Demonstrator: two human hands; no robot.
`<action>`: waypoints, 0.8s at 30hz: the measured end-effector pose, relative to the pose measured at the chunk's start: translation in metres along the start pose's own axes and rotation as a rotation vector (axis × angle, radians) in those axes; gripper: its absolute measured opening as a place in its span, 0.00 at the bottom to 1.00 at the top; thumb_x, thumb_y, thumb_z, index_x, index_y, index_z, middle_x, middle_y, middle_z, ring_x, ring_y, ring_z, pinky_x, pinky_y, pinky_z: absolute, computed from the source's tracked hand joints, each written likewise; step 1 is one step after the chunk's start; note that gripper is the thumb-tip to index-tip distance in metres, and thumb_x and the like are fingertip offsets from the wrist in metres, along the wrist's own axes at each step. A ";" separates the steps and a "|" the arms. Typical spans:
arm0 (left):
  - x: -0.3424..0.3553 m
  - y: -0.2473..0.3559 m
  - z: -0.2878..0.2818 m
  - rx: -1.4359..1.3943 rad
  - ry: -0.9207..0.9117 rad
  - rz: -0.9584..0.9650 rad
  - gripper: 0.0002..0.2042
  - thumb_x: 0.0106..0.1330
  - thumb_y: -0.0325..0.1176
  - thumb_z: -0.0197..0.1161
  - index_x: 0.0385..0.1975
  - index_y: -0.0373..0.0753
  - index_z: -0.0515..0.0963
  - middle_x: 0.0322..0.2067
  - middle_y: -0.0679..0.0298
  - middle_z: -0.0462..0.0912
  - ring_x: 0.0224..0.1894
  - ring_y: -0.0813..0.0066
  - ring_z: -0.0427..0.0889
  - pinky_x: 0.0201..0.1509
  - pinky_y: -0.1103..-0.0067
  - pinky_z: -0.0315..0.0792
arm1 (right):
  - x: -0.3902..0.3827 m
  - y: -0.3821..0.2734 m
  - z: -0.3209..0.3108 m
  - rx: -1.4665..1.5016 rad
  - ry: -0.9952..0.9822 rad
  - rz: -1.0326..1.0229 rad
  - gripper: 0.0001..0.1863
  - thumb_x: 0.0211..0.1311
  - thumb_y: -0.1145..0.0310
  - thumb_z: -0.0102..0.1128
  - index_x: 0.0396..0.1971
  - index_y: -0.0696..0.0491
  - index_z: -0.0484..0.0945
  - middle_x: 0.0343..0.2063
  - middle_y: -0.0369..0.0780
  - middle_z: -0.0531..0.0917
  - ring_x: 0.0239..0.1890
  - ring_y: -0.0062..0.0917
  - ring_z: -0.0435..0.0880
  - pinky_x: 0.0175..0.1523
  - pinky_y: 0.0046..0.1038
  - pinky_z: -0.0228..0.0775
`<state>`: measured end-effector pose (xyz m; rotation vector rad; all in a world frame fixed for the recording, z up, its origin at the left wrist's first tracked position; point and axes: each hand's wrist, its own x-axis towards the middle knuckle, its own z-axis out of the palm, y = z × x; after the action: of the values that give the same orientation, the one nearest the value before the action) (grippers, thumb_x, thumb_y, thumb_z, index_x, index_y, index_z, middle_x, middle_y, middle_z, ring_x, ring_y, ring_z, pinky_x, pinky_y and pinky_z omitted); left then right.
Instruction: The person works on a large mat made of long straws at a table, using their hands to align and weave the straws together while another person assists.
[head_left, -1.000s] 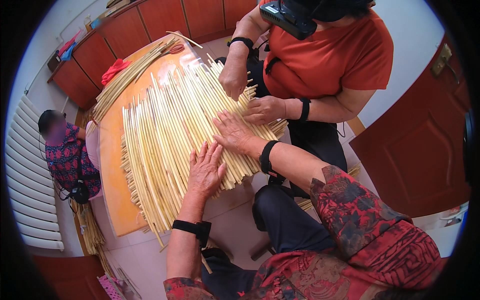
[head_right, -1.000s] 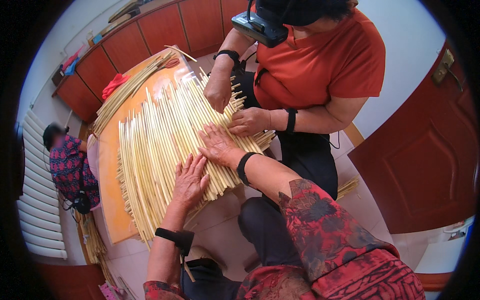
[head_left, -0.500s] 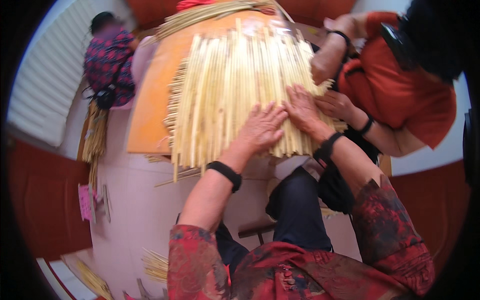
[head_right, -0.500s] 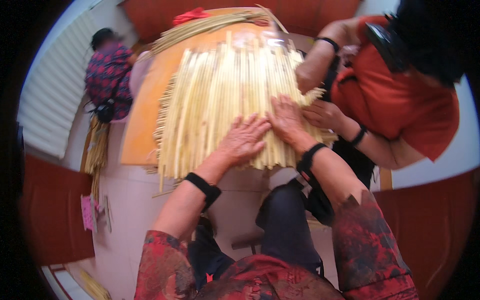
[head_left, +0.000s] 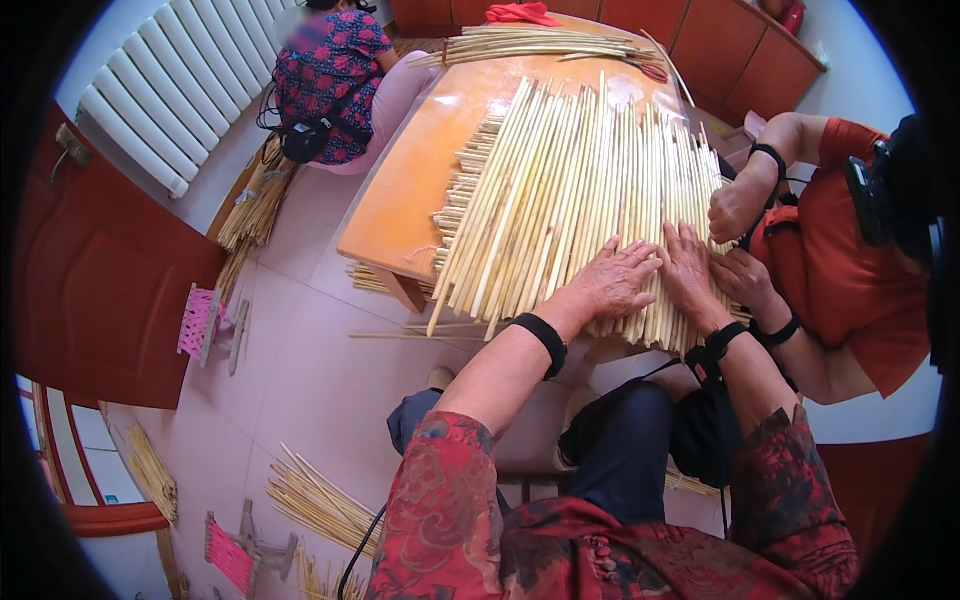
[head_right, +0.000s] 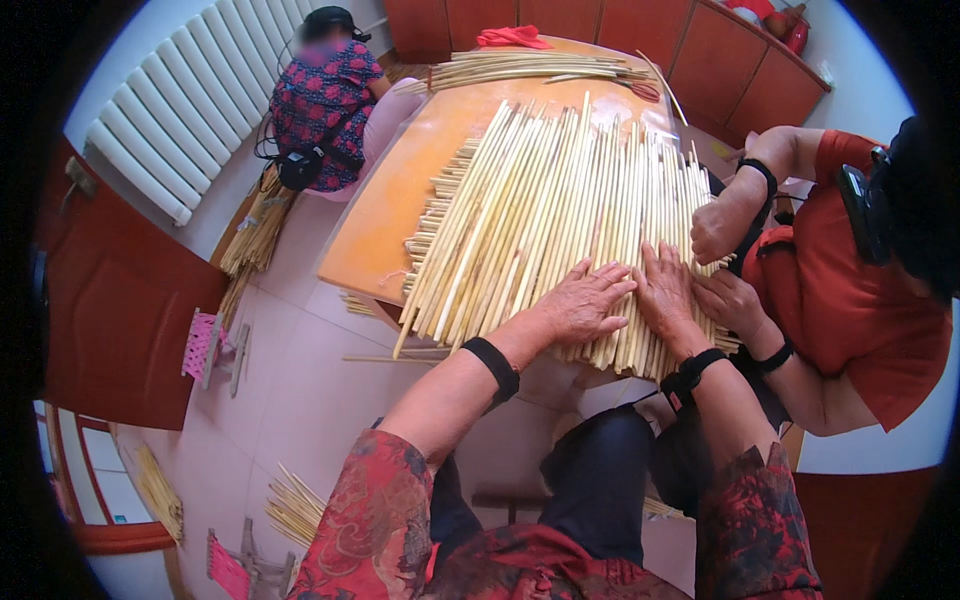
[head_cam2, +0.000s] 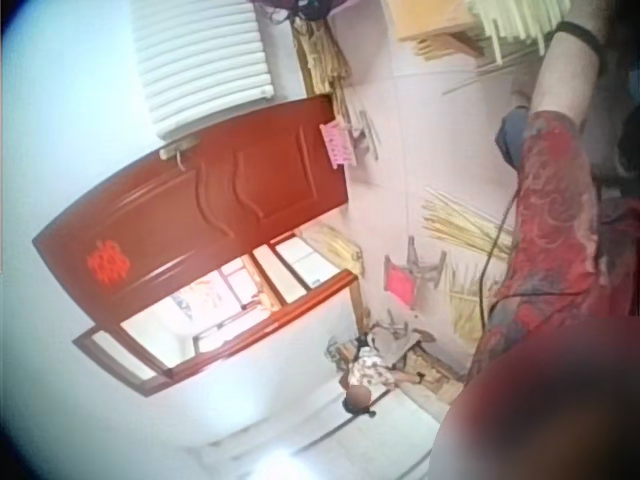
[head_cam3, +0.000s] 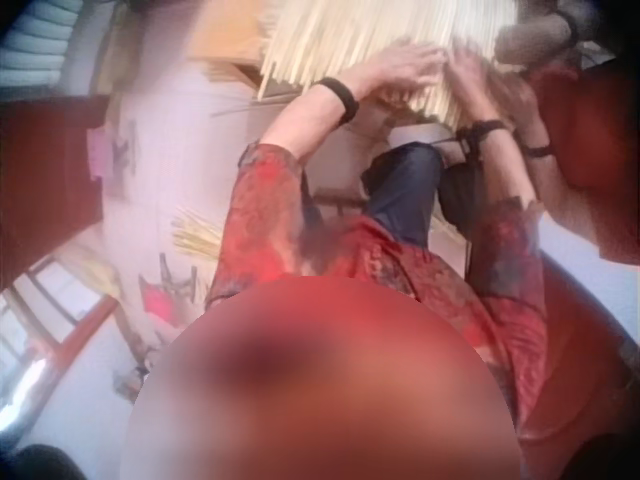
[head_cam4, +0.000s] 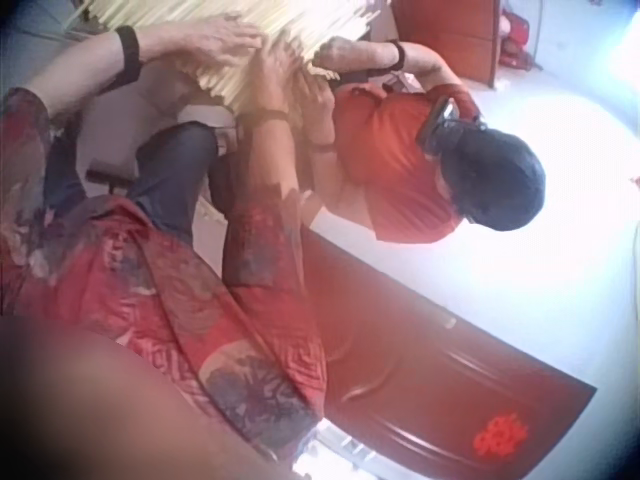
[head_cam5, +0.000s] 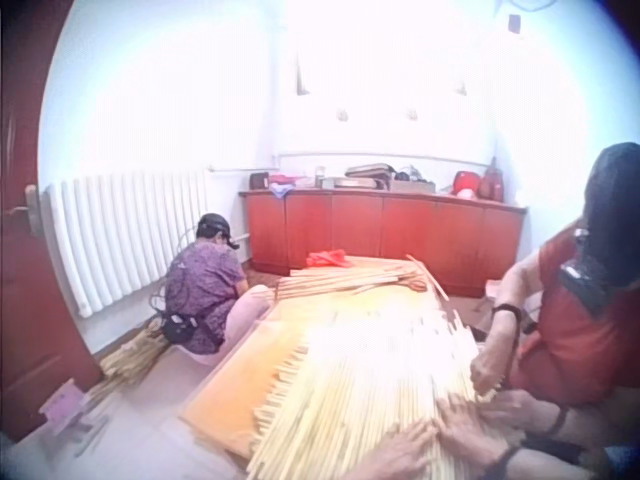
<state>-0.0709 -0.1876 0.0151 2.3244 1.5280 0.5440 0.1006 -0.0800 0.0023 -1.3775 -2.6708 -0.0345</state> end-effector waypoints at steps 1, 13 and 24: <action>0.000 -0.001 -0.002 -0.071 0.008 -0.012 0.31 0.67 0.51 0.48 0.66 0.41 0.57 0.68 0.53 0.53 0.70 0.59 0.51 0.72 0.59 0.40 | 0.000 0.000 -0.001 -0.008 -0.016 0.002 0.30 0.67 0.53 0.41 0.65 0.51 0.57 0.65 0.53 0.57 0.68 0.44 0.52 0.69 0.42 0.43; -0.056 -0.080 -0.055 0.247 0.208 -0.482 0.33 0.68 0.56 0.42 0.66 0.40 0.56 0.70 0.58 0.50 0.72 0.64 0.45 0.72 0.55 0.34 | 0.000 0.008 0.005 0.026 0.021 -0.029 0.30 0.66 0.55 0.44 0.65 0.52 0.58 0.64 0.53 0.58 0.67 0.43 0.53 0.68 0.41 0.44; -0.071 -0.089 -0.052 0.280 0.157 -0.602 0.34 0.67 0.57 0.42 0.68 0.41 0.54 0.70 0.59 0.48 0.73 0.66 0.43 0.72 0.55 0.31 | -0.003 0.008 0.013 0.018 0.085 -0.050 0.29 0.65 0.56 0.44 0.64 0.53 0.59 0.64 0.53 0.58 0.67 0.45 0.54 0.69 0.43 0.44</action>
<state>-0.1924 -0.2163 0.0113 1.8689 2.3753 0.3741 0.1068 -0.0766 -0.0113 -1.2749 -2.6284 -0.0727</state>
